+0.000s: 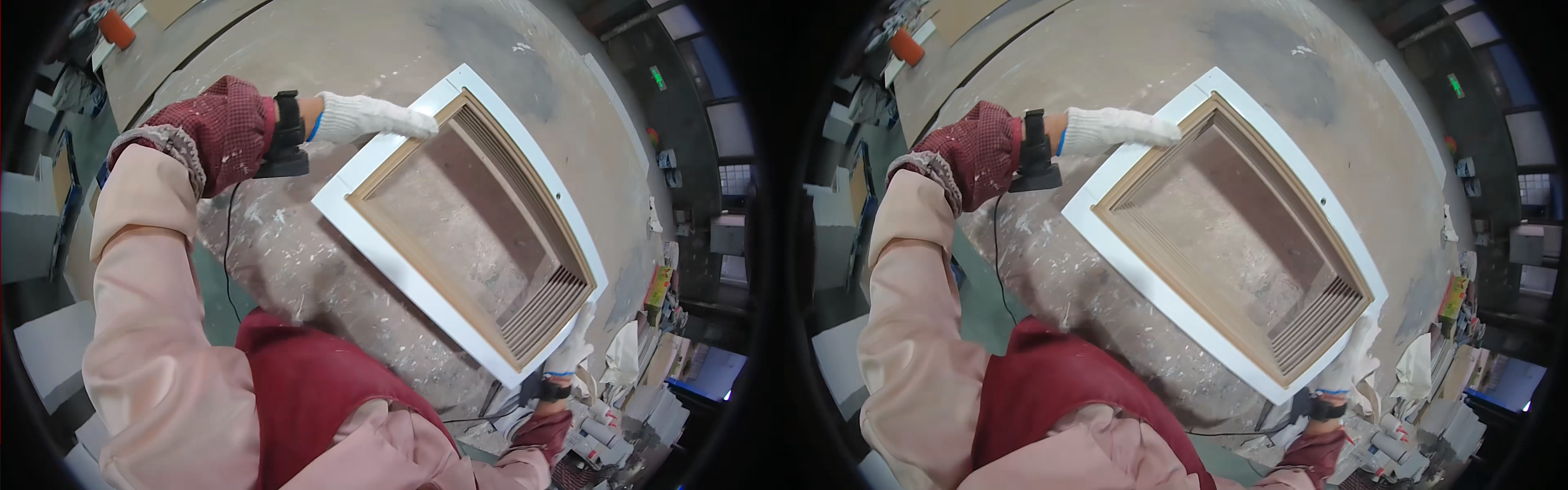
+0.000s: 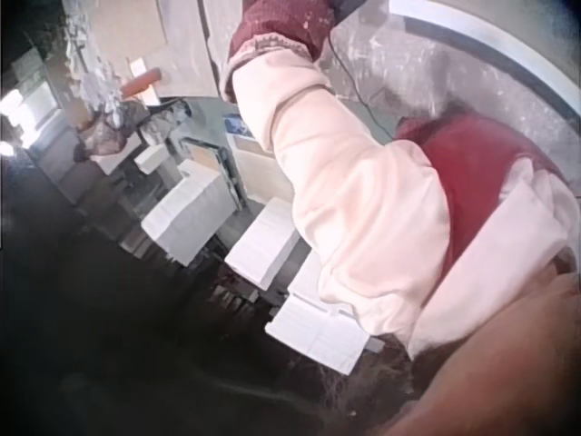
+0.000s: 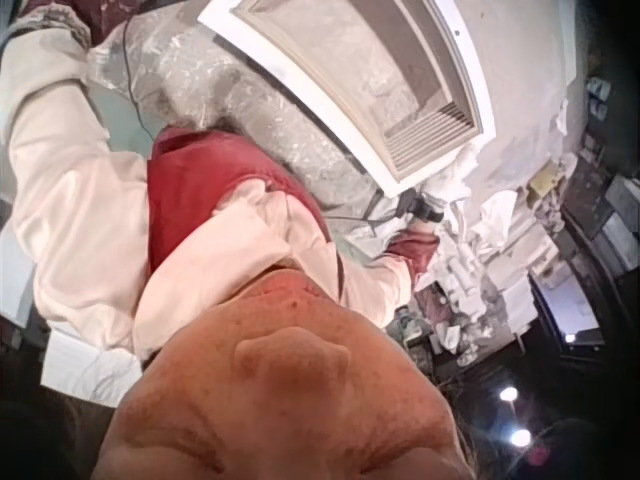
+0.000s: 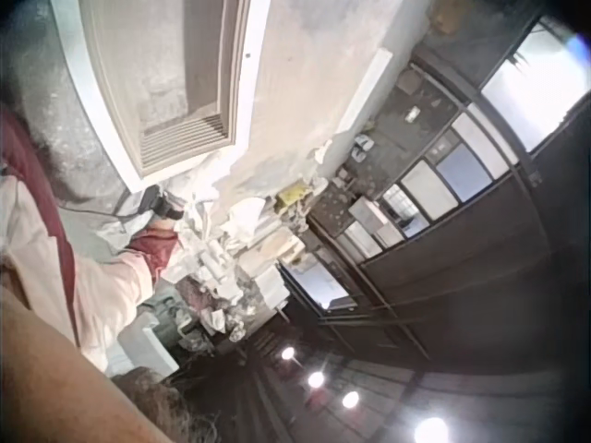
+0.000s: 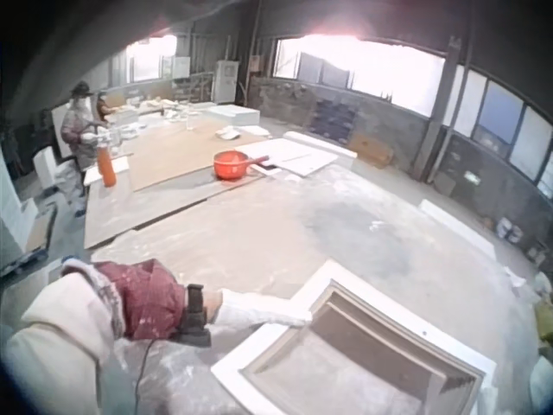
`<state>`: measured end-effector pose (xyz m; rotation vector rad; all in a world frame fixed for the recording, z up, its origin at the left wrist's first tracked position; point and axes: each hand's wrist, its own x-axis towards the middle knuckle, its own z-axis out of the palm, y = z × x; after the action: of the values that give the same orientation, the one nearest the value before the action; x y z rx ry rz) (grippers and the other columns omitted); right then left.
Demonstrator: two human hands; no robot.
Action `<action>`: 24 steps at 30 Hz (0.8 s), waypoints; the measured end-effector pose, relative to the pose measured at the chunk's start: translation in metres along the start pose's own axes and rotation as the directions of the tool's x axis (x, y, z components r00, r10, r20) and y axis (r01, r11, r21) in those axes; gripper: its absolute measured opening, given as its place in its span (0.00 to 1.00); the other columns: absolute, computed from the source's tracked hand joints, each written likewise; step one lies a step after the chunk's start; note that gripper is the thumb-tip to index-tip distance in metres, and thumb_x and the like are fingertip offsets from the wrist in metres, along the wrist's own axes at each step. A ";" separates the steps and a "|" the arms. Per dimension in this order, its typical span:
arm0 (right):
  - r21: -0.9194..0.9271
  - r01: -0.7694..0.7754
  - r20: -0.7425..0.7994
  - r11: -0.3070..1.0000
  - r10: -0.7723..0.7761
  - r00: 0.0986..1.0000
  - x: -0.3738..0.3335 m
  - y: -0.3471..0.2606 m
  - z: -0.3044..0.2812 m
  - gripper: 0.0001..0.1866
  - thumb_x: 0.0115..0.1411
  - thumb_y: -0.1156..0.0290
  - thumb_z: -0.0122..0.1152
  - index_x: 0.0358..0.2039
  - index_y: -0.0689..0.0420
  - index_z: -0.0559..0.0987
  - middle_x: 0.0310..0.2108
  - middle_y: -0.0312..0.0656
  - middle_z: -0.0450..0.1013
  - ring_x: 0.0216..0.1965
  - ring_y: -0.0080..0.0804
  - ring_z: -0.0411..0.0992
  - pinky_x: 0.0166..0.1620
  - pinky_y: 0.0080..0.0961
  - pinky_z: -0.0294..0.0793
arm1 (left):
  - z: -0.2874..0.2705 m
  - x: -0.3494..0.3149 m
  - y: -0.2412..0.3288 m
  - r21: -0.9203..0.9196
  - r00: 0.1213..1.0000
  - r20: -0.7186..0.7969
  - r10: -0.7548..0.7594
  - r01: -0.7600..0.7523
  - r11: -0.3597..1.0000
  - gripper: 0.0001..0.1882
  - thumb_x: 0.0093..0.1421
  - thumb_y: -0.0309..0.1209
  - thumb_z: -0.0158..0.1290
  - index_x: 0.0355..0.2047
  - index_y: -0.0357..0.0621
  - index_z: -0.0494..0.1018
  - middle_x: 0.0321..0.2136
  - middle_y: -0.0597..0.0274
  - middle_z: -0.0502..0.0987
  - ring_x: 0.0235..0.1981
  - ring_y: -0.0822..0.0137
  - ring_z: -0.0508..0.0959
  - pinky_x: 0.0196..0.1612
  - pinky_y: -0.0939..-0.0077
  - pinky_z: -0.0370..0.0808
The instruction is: The person sands the edges of a stack of white frames with a sanding block, then places them on a pallet. They pick up another stack of frames and return to the table to sand their edges.
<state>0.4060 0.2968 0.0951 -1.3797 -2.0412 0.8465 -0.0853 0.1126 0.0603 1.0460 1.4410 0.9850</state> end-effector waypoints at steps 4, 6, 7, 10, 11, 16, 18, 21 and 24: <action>0.325 -0.242 0.121 0.914 0.213 0.969 0.041 0.022 0.004 0.27 0.69 0.51 0.47 0.59 0.57 0.67 0.52 0.41 0.69 0.50 0.28 0.70 0.52 0.26 0.70 | 0.008 0.028 0.009 -0.137 0.993 -0.014 -0.116 0.113 0.984 0.50 0.56 0.60 0.55 0.65 0.33 0.55 0.59 0.33 0.63 0.59 0.50 0.69 0.60 0.66 0.66; 0.506 -0.351 0.223 0.787 0.274 0.935 0.078 0.037 0.000 0.25 0.69 0.51 0.46 0.56 0.58 0.70 0.49 0.39 0.72 0.47 0.25 0.71 0.50 0.24 0.70 | 0.008 0.069 0.012 -0.153 0.996 -0.038 -0.077 0.070 0.986 0.51 0.56 0.60 0.54 0.66 0.34 0.52 0.59 0.29 0.62 0.59 0.47 0.69 0.58 0.64 0.70; 0.511 -0.364 0.227 0.778 0.286 0.931 0.088 0.041 0.003 0.25 0.69 0.51 0.46 0.56 0.58 0.70 0.49 0.39 0.72 0.47 0.25 0.71 0.50 0.24 0.70 | 0.006 0.084 0.012 -0.147 0.995 -0.031 -0.090 0.085 0.986 0.51 0.56 0.60 0.54 0.66 0.34 0.52 0.59 0.29 0.62 0.59 0.47 0.69 0.58 0.64 0.70; 0.479 -0.346 0.209 0.807 0.278 0.938 0.094 0.043 0.009 0.25 0.69 0.51 0.48 0.56 0.57 0.70 0.48 0.39 0.71 0.46 0.25 0.71 0.50 0.26 0.72 | 0.007 0.103 0.012 -0.093 0.992 -0.086 -0.095 0.087 0.992 0.51 0.56 0.60 0.55 0.66 0.33 0.53 0.59 0.32 0.63 0.59 0.47 0.70 0.58 0.64 0.69; 0.480 -0.351 0.202 0.804 0.289 0.936 0.100 0.054 0.004 0.25 0.69 0.51 0.48 0.56 0.57 0.70 0.48 0.39 0.71 0.46 0.25 0.71 0.50 0.26 0.72 | 0.009 0.104 0.023 -0.090 0.993 -0.073 -0.097 0.090 0.992 0.51 0.56 0.60 0.55 0.66 0.33 0.53 0.59 0.32 0.63 0.59 0.47 0.70 0.58 0.64 0.69; 0.399 -0.273 0.309 0.875 0.152 0.939 0.095 0.045 0.011 0.34 0.69 0.43 0.41 0.62 0.60 0.63 0.53 0.41 0.70 0.50 0.28 0.72 0.52 0.24 0.73 | -0.017 0.097 0.017 0.037 0.983 -0.182 0.030 -0.023 0.999 0.46 0.58 0.61 0.52 0.61 0.31 0.62 0.53 0.31 0.69 0.57 0.45 0.71 0.59 0.63 0.69; 0.558 -0.372 0.291 0.742 0.245 0.925 0.082 0.036 0.016 0.27 0.71 0.51 0.40 0.61 0.59 0.64 0.51 0.40 0.70 0.52 0.29 0.69 0.55 0.26 0.67 | -0.030 0.088 -0.013 0.100 0.964 -0.225 0.139 -0.119 0.988 0.46 0.61 0.64 0.44 0.61 0.30 0.63 0.56 0.31 0.67 0.60 0.47 0.68 0.61 0.64 0.65; 0.860 -0.460 0.489 0.221 -0.097 0.867 0.063 0.052 -0.028 0.28 0.71 0.52 0.39 0.63 0.59 0.61 0.58 0.42 0.65 0.56 0.33 0.67 0.56 0.28 0.67 | -0.011 0.040 -0.025 -0.609 0.996 -0.065 -0.064 0.011 0.793 0.40 0.68 0.55 0.41 0.64 0.30 0.56 0.63 0.40 0.60 0.64 0.56 0.62 0.65 0.69 0.61; 0.719 -0.603 0.440 -0.345 -0.446 0.780 0.028 0.053 -0.066 0.29 0.70 0.53 0.39 0.65 0.58 0.58 0.65 0.45 0.60 0.60 0.38 0.65 0.57 0.31 0.67 | 0.010 0.028 -0.047 -0.496 0.973 -0.112 0.201 -0.230 0.837 0.45 0.63 0.62 0.43 0.62 0.29 0.58 0.64 0.45 0.60 0.66 0.61 0.59 0.67 0.70 0.58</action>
<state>0.4764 0.3510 0.1020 0.0337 -0.3892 2.5583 -0.0820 0.1270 0.0067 0.7976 1.0259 1.4732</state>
